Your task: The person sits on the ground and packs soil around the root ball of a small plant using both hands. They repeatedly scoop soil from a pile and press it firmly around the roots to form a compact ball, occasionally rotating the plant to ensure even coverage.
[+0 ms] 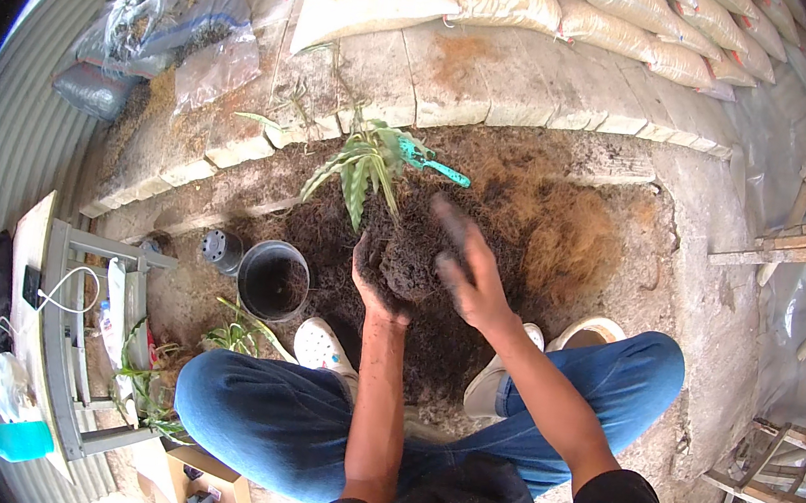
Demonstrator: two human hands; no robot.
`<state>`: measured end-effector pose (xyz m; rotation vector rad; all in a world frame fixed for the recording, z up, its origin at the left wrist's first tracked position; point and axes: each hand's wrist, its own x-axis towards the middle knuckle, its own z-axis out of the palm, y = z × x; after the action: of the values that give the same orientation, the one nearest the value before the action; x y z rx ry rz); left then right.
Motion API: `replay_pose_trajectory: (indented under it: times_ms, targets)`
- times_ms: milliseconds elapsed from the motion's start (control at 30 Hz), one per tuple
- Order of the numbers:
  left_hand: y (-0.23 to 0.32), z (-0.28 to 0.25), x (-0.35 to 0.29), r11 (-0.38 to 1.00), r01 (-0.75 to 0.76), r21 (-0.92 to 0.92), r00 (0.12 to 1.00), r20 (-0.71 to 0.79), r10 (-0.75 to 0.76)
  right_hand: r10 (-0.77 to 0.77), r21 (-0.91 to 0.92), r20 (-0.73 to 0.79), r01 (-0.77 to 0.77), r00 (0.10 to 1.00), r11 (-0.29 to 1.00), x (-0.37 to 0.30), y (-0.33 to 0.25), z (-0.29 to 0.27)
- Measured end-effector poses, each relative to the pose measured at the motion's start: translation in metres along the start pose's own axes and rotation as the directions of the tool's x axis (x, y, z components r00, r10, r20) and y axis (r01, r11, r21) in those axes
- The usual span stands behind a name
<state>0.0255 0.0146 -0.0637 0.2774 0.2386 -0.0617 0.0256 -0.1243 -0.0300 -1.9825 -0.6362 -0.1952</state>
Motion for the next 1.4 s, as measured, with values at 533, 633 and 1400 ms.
replay_pose_trajectory:
  times_ms: [533,633,1400]
  targets:
    - [0.008,-0.015,0.0,0.986,-0.147,0.079,0.983,-0.098,0.155,0.137,-0.058,0.121,-0.131,0.983,0.99,0.0,-0.008,0.003]
    - [0.009,-0.017,-0.001,0.993,-0.106,0.053,0.994,0.04,0.104,0.145,0.249,0.049,-0.153,0.988,0.956,0.001,-0.01,0.003]
    - [0.009,-0.01,0.004,0.999,-0.044,0.008,0.985,0.169,0.042,0.175,0.064,0.072,-0.18,0.982,0.982,0.003,-0.017,-0.001]
